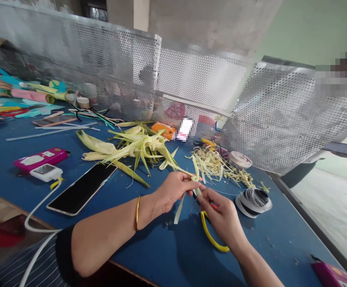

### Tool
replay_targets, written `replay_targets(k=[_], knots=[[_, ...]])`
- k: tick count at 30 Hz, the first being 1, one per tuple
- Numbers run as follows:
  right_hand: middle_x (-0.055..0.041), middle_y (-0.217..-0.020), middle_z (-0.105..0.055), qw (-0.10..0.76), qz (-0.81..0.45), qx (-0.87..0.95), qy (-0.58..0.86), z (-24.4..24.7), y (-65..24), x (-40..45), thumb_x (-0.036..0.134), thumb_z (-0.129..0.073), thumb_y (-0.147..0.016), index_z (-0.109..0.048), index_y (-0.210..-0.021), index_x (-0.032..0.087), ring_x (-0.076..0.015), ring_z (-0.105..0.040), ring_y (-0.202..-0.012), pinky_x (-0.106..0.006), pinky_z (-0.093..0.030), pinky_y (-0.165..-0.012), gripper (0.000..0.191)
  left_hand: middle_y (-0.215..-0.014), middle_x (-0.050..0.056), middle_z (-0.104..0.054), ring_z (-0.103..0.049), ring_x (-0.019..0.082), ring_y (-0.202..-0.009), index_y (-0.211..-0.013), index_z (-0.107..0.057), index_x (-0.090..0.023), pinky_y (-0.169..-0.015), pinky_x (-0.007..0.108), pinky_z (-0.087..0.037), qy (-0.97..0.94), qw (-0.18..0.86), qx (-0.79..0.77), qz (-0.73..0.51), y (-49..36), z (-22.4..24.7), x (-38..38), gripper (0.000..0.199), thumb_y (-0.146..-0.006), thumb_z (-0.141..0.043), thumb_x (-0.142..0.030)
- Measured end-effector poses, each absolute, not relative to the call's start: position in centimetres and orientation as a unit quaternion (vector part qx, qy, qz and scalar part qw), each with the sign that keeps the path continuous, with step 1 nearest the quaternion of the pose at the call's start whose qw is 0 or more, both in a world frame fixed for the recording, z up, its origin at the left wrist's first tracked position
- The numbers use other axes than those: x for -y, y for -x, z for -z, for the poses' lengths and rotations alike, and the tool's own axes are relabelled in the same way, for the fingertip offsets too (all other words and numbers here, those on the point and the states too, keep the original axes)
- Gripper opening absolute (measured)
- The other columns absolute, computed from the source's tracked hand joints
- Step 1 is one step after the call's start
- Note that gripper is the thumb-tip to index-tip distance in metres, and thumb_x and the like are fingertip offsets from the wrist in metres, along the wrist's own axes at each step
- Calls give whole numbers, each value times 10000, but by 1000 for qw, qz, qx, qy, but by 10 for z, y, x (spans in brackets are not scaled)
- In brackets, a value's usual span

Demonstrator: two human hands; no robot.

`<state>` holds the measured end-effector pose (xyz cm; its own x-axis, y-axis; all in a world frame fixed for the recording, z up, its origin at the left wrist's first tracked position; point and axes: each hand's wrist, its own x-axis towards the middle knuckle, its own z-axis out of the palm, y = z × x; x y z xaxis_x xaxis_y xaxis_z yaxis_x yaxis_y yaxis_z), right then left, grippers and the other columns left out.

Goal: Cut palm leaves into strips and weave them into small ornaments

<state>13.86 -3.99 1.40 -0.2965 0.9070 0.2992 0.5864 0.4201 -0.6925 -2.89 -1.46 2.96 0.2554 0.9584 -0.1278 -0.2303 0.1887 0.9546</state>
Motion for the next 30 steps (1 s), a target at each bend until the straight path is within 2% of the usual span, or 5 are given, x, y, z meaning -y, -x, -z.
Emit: replay_targets(k=[8,14,17,24,30], knots=[[7,-599,-533,304,-172,837,420,-24,-141,43,320,-466,-945,-446,-647,217,-148,-482,-611,-264,-371,-627,316,-820,68,-701,-407,52,-532,-808,-731,-113,-440,212,-189,-444,652,-416,-454,28,-27,16,292,-663,-769,-364],[8,-596,-527,326,-150,818,450,-20,-141,43,335,-466,-953,-456,-656,217,-145,-487,-607,-253,-360,-597,319,-638,12,-588,-400,64,-528,-787,-742,-122,-451,222,-199,-454,629,-422,-468,29,-30,15,223,-734,-712,-336],[21,-581,-515,349,-162,788,480,-16,-141,42,371,-483,-950,-473,-669,213,-131,-471,-583,-235,-340,-555,323,-572,-6,-527,-406,79,-547,-812,-759,-123,-457,226,-200,-466,644,-403,-454,32,-33,13,231,-717,-721,-330],[17,-599,-527,340,-179,793,473,-13,-141,40,371,-477,-951,-481,-672,210,-133,-480,-606,-236,-342,-573,322,-800,64,-694,-419,76,-558,-820,-750,-122,-455,239,-192,-470,640,-399,-457,31,-34,13,179,-708,-702,-252],[13,-584,-521,330,-184,805,458,-18,-140,43,354,-483,-937,-474,-630,204,-140,-481,-621,-250,-346,-606,342,-880,77,-727,-417,64,-556,-782,-714,-118,-463,233,-218,-443,641,-408,-475,29,-34,15,149,-703,-720,-244]])
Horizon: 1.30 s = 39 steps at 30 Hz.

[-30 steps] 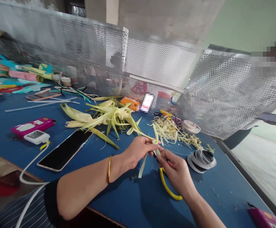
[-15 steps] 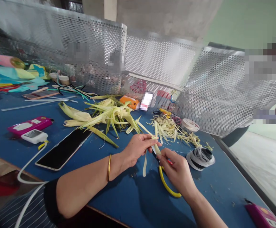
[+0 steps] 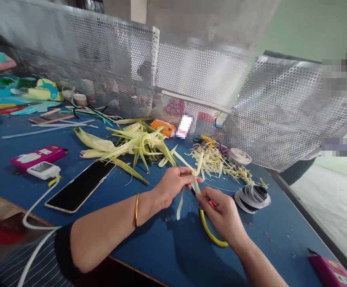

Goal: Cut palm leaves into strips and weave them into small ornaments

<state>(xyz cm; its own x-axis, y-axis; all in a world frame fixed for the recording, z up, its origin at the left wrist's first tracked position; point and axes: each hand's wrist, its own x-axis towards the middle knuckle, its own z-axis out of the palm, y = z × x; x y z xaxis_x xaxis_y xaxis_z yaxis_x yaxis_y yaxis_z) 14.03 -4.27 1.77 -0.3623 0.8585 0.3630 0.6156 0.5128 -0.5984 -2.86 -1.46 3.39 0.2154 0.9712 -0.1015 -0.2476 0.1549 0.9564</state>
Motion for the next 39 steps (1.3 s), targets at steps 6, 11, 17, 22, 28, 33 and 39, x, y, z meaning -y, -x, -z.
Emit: replay_targets(k=[6,11,17,22,28,33,39], knots=[[-3,-653,-570,424,-293,703,490,-24,-146,38,481,-550,-899,-639,-772,191,-154,-510,-652,-265,-381,-612,329,-740,41,-658,-414,68,-573,-783,-736,-128,-474,233,-192,-453,673,-392,-433,33,-33,12,221,-652,-769,-303],[18,-589,-510,508,-516,499,477,-22,-149,26,543,-727,-753,-681,-794,170,-123,-451,-565,-260,-388,-569,378,-736,29,-649,-407,62,-555,-750,-722,-137,-467,243,-133,-452,730,-372,-354,32,-34,18,245,-581,-800,-297],[30,-568,-517,517,-594,451,420,-15,-144,27,417,-815,-700,-662,-705,164,-90,-432,-542,-236,-360,-557,295,-626,21,-613,-367,69,-508,-711,-718,-128,-459,252,-158,-488,715,-380,-325,27,-29,22,321,-673,-724,-446],[22,-553,-544,540,-536,469,449,-9,-139,28,426,-816,-684,-647,-654,162,-95,-441,-535,-238,-333,-536,314,-622,13,-629,-347,59,-474,-724,-705,-136,-457,251,-147,-507,682,-413,-326,21,-26,24,255,-691,-699,-388],[29,-487,-521,581,-506,436,465,-7,-135,28,424,-842,-620,-631,-600,161,-92,-421,-489,-244,-320,-506,338,-567,8,-617,-334,58,-448,-667,-673,-143,-450,242,-155,-508,676,-425,-323,21,-28,24,163,-669,-634,-301],[30,-522,-532,616,-488,418,456,-8,-134,28,407,-856,-596,-644,-629,165,-97,-428,-495,-249,-344,-504,323,-580,21,-637,-356,64,-460,-651,-669,-142,-457,238,-188,-513,677,-414,-326,22,-29,24,149,-674,-628,-284],[31,-550,-525,632,-470,417,454,-11,-137,26,397,-855,-600,-657,-673,172,-102,-423,-520,-250,-345,-516,309,-576,24,-627,-364,77,-481,-682,-709,-135,-471,257,-196,-498,668,-434,-343,22,-28,24,181,-666,-692,-315]])
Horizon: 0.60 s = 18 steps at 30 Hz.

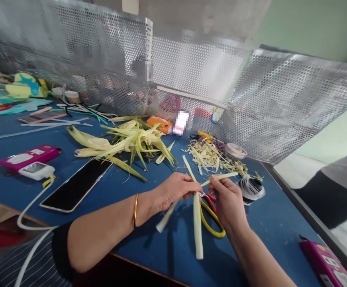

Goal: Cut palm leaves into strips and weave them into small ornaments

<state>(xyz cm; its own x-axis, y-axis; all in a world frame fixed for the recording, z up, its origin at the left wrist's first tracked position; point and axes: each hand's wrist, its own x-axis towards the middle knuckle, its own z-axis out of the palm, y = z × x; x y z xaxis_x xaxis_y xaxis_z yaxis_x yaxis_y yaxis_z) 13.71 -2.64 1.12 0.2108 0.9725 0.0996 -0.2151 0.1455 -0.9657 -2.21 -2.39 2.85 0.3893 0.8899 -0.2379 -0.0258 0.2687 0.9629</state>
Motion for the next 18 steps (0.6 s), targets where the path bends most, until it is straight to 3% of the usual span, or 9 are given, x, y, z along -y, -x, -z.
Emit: replay_targets(k=[6,9,14,18], knots=[[18,-582,-548,554,-538,449,450,-11,-140,27,465,-794,-695,-661,-739,175,-126,-478,-552,-271,-394,-561,323,-696,62,-695,-417,85,-528,-673,-726,-132,-519,260,-284,-493,672,-412,-369,21,-24,21,187,-709,-714,-315],[10,-589,-564,523,-547,475,450,-7,-139,27,459,-772,-730,-626,-669,175,-131,-501,-568,-278,-408,-587,325,-724,67,-706,-408,77,-524,-704,-730,-130,-520,261,-275,-495,682,-396,-365,21,-23,21,216,-735,-709,-343],[24,-514,-511,537,-480,501,480,-8,-140,24,487,-796,-671,-557,-534,179,-109,-443,-517,-256,-360,-527,413,-706,64,-693,-368,68,-502,-764,-744,-109,-507,263,-242,-513,693,-384,-332,23,-23,21,286,-702,-734,-388],[26,-425,-427,474,-356,587,552,-23,-154,27,557,-656,-800,-542,-488,191,-110,-370,-438,-274,-296,-470,494,-764,83,-712,-365,71,-502,-798,-743,-107,-493,260,-221,-513,689,-399,-322,23,-27,21,443,-713,-705,-540]])
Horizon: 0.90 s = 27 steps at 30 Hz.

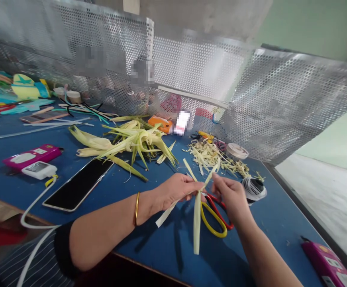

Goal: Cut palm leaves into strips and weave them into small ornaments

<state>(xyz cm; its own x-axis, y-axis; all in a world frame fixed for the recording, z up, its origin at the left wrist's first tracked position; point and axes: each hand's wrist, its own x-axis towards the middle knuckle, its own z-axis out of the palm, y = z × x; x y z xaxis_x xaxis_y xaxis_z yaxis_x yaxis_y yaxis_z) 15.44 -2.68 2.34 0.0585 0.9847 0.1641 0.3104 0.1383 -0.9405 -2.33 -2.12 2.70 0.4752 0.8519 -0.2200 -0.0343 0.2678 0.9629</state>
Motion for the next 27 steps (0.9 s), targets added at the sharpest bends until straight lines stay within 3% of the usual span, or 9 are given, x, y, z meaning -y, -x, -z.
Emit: replay_targets(k=[3,5,7,11,13,16,20,23,27], knots=[[5,-493,-491,521,-131,624,567,-33,-164,29,495,-609,-861,-582,-537,202,-137,-433,-503,-290,-327,-519,437,-792,96,-719,-355,72,-498,-794,-740,-107,-482,259,-198,-525,693,-396,-295,23,-30,21,509,-767,-618,-601],[-41,-676,-634,507,-96,675,527,-35,-164,29,452,-620,-859,-675,-653,212,-192,-567,-681,-314,-412,-637,321,-768,83,-711,-346,72,-494,-775,-734,-117,-475,259,-183,-529,693,-400,-283,23,-29,22,458,-767,-629,-563],[-65,-801,-691,455,-193,717,491,-31,-159,29,452,-642,-837,-720,-725,218,-227,-621,-788,-338,-455,-708,271,-713,57,-687,-346,73,-491,-735,-720,-130,-470,257,-178,-538,690,-396,-277,22,-26,23,375,-746,-665,-500],[-16,-600,-639,387,-503,617,465,-21,-145,30,511,-703,-772,-684,-750,199,-180,-584,-488,-313,-453,-499,314,-635,32,-651,-355,73,-492,-683,-702,-135,-475,249,-188,-552,686,-389,-271,20,-21,27,276,-727,-684,-406],[9,-532,-601,404,-570,547,461,-18,-140,32,501,-768,-704,-643,-709,195,-161,-546,-411,-291,-425,-426,331,-615,32,-652,-352,71,-490,-696,-715,-129,-482,246,-198,-545,690,-393,-268,19,-22,29,250,-723,-682,-376],[22,-515,-577,444,-575,505,465,-17,-137,34,458,-816,-649,-603,-645,187,-124,-504,-393,-253,-390,-396,345,-592,28,-652,-340,69,-482,-691,-726,-130,-485,244,-207,-542,694,-391,-268,19,-27,31,215,-709,-679,-338],[43,-514,-535,496,-530,486,487,-12,-134,33,461,-782,-679,-594,-677,196,-102,-442,-390,-241,-358,-378,325,-611,39,-662,-352,79,-498,-646,-729,-135,-490,246,-244,-571,676,-380,-268,19,-28,32,214,-718,-664,-326],[26,-556,-557,486,-442,544,522,-8,-136,30,470,-707,-755,-603,-697,202,-124,-467,-443,-259,-381,-418,294,-636,46,-671,-394,88,-525,-625,-722,-138,-516,243,-296,-588,658,-380,-277,19,-24,31,246,-726,-678,-359],[-53,-875,-695,507,-173,655,532,-14,-145,30,388,-599,-868,-667,-831,210,-222,-624,-827,-336,-472,-735,194,-745,63,-699,-467,91,-570,-712,-746,-127,-559,231,-359,-514,701,-383,-314,22,-26,27,311,-743,-688,-431]])
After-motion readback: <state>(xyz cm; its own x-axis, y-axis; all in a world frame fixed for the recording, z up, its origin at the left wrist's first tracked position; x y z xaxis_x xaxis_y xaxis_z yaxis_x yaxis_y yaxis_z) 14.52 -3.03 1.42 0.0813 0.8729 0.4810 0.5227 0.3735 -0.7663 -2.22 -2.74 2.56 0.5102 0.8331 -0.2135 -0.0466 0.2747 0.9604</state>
